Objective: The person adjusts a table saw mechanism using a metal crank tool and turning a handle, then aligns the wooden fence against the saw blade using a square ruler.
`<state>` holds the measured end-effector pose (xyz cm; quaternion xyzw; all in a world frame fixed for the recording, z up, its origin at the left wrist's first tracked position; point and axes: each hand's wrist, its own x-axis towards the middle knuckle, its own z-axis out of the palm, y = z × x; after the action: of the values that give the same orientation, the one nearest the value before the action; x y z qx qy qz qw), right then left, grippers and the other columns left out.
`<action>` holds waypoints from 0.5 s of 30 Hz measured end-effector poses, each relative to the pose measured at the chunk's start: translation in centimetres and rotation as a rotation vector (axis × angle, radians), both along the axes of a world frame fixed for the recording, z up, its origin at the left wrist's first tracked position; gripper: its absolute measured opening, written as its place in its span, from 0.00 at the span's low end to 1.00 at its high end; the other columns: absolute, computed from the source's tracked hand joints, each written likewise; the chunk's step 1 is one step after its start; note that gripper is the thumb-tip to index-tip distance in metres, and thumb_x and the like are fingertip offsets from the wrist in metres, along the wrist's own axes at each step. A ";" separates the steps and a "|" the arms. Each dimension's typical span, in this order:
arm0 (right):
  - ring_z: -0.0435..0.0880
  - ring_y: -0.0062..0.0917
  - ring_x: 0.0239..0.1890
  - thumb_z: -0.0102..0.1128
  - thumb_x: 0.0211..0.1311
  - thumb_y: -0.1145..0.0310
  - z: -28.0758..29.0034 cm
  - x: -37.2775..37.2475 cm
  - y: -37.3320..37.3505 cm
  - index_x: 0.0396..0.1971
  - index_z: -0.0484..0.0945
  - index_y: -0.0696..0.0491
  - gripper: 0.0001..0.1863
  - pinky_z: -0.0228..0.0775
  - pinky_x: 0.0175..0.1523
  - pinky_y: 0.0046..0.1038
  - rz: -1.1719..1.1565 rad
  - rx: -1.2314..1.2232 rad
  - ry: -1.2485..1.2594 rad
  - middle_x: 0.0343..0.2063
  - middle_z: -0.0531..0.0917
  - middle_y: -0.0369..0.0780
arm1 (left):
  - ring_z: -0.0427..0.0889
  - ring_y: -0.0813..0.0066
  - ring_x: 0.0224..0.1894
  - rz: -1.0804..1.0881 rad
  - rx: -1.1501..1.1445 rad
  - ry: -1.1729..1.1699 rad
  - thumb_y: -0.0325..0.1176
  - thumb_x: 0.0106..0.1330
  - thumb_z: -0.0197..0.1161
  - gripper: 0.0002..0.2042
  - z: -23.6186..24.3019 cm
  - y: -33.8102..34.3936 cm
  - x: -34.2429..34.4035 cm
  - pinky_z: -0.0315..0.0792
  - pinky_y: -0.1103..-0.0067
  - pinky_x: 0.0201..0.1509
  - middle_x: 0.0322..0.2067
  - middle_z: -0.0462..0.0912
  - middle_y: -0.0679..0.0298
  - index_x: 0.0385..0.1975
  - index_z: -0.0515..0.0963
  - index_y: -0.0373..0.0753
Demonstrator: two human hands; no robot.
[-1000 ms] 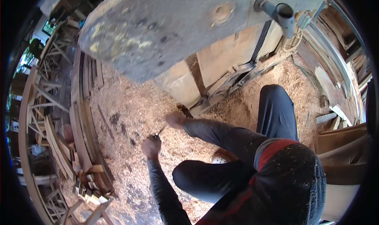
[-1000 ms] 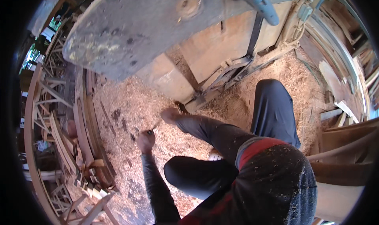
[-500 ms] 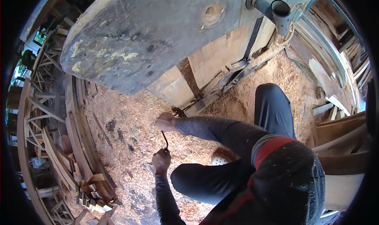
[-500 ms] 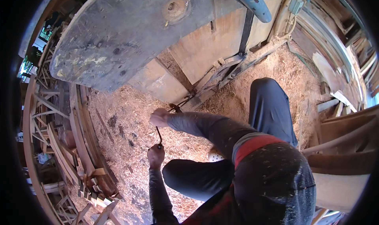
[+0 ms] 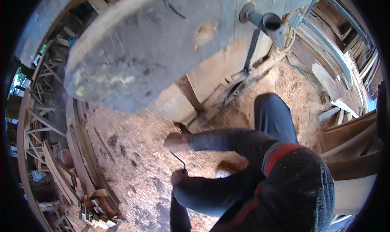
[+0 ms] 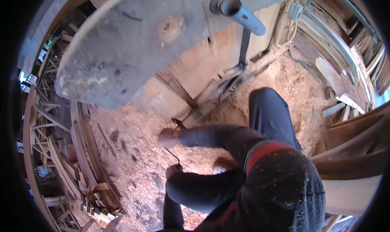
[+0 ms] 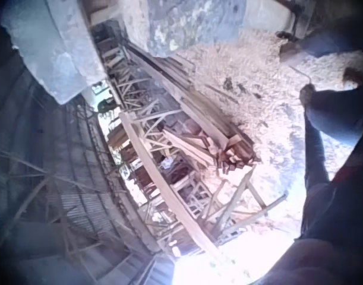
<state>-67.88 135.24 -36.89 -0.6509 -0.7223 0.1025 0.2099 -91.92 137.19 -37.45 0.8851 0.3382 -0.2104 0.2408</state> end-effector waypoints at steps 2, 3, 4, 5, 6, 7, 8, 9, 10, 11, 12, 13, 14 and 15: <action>0.85 0.38 0.26 0.61 0.43 0.70 1.8 -2.5 -2.0 0.19 0.81 0.52 0.03 0.75 0.28 0.43 0.075 0.243 0.057 0.19 0.82 0.44 | 0.84 0.45 0.43 -0.077 0.131 0.151 0.45 0.63 0.57 0.17 0.4 2.9 0.5 0.78 0.59 0.47 0.38 0.85 0.47 0.36 0.84 0.38; 0.85 0.38 0.26 0.61 0.43 0.70 3.3 -4.3 -4.6 0.16 0.79 0.52 0.03 0.75 0.27 0.43 0.191 0.143 0.035 0.18 0.81 0.43 | 0.84 0.45 0.42 0.008 0.231 0.193 0.46 0.64 0.56 0.18 1.1 5.4 0.1 0.78 0.59 0.46 0.36 0.85 0.46 0.35 0.84 0.37; 0.85 0.37 0.26 0.61 0.43 0.70 4.3 -5.6 -6.3 0.14 0.76 0.53 0.05 0.74 0.26 0.43 0.287 0.039 0.006 0.17 0.80 0.42 | 0.84 0.45 0.42 0.074 0.327 0.233 0.47 0.65 0.55 0.19 2.0 7.6 0.0 0.78 0.58 0.46 0.34 0.85 0.45 0.35 0.84 0.35; 0.85 0.36 0.25 0.62 0.43 0.67 3.4 -5.8 -6.4 0.16 0.79 0.51 0.04 0.75 0.28 0.40 0.214 -0.014 -0.136 0.17 0.81 0.40 | 0.84 0.44 0.41 0.068 0.330 0.150 0.48 0.66 0.54 0.20 3.3 9.3 1.2 0.78 0.57 0.45 0.32 0.84 0.44 0.33 0.84 0.34; 0.85 0.35 0.25 0.63 0.42 0.64 0.2 -5.0 -6.9 0.19 0.82 0.49 0.05 0.76 0.29 0.38 0.120 -0.075 -0.278 0.17 0.82 0.38 | 0.84 0.44 0.39 0.041 0.327 0.063 0.49 0.67 0.54 0.22 4.0 9.8 3.0 0.77 0.57 0.43 0.31 0.84 0.43 0.31 0.83 0.33; 0.85 0.34 0.27 0.62 0.43 0.64 -1.2 -3.8 -5.5 0.20 0.82 0.49 0.06 0.76 0.30 0.37 0.065 -0.192 -0.254 0.20 0.83 0.39 | 0.84 0.44 0.39 0.022 0.328 0.055 0.49 0.67 0.54 0.22 3.9 9.5 4.3 0.77 0.57 0.43 0.31 0.84 0.43 0.31 0.83 0.33; 0.86 0.34 0.29 0.62 0.45 0.64 -2.6 -2.7 -4.2 0.21 0.83 0.50 0.06 0.76 0.31 0.37 0.009 -0.311 -0.234 0.23 0.85 0.40 | 0.84 0.44 0.38 0.006 0.295 -0.024 0.49 0.67 0.54 0.23 3.5 9.1 4.9 0.77 0.56 0.43 0.30 0.83 0.42 0.29 0.83 0.33; 0.86 0.33 0.31 0.62 0.46 0.63 -4.1 -1.4 -2.8 0.21 0.84 0.50 0.07 0.77 0.32 0.37 -0.050 -0.425 -0.217 0.25 0.86 0.40 | 0.84 0.44 0.38 -0.016 0.257 -0.103 0.50 0.66 0.54 0.23 2.8 8.5 5.3 0.77 0.55 0.42 0.30 0.83 0.41 0.28 0.83 0.33; 0.86 0.33 0.31 0.62 0.47 0.63 -4.4 -1.4 -1.1 0.21 0.83 0.51 0.08 0.76 0.31 0.37 -0.027 -0.418 -0.232 0.26 0.86 0.42 | 0.84 0.43 0.37 0.014 0.215 -0.093 0.53 0.66 0.55 0.24 1.4 7.9 3.3 0.76 0.55 0.42 0.29 0.83 0.42 0.25 0.83 0.34; 0.86 0.33 0.30 0.62 0.48 0.62 -4.5 -1.2 0.5 0.20 0.83 0.51 0.08 0.76 0.30 0.37 -0.005 -0.411 -0.249 0.26 0.86 0.43 | 0.84 0.43 0.37 0.059 0.164 -0.084 0.52 0.66 0.55 0.23 -0.8 6.4 0.9 0.76 0.55 0.43 0.28 0.83 0.44 0.25 0.83 0.36; 0.86 0.32 0.30 0.61 0.50 0.62 -3.7 0.1 1.9 0.20 0.82 0.50 0.09 0.75 0.29 0.37 -0.176 -0.229 0.077 0.25 0.85 0.43 | 0.84 0.45 0.37 0.005 0.151 -0.335 0.50 0.64 0.56 0.19 -1.4 3.6 0.2 0.77 0.57 0.44 0.28 0.84 0.47 0.26 0.84 0.40; 0.86 0.32 0.29 0.60 0.51 0.62 -4.1 0.7 1.0 0.20 0.82 0.50 0.09 0.75 0.29 0.37 -0.269 -0.168 0.249 0.24 0.85 0.43 | 0.84 0.47 0.38 0.012 0.005 -0.213 0.49 0.62 0.58 0.17 -0.6 2.2 1.3 0.77 0.59 0.45 0.29 0.84 0.49 0.29 0.85 0.42; 0.86 0.32 0.29 0.60 0.52 0.62 -3.1 -0.3 1.0 0.19 0.81 0.50 0.09 0.74 0.29 0.38 -0.320 -0.086 0.426 0.23 0.84 0.43 | 0.85 0.49 0.39 0.000 0.000 -0.062 0.48 0.60 0.59 0.15 -0.8 1.6 0.8 0.77 0.61 0.47 0.31 0.85 0.51 0.30 0.85 0.43; 0.85 0.32 0.28 0.59 0.53 0.62 -2.2 -1.7 -0.4 0.19 0.80 0.50 0.09 0.74 0.28 0.38 -0.186 0.012 0.351 0.21 0.83 0.42 | 0.85 0.49 0.39 -0.026 0.016 0.016 0.46 0.60 0.59 0.15 -1.0 1.1 0.8 0.77 0.61 0.47 0.31 0.85 0.50 0.31 0.85 0.42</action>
<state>-69.58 134.88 -39.05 -0.6859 -0.6118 0.1903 0.3449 -91.16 138.27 -38.48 0.8896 0.3303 -0.2178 0.2283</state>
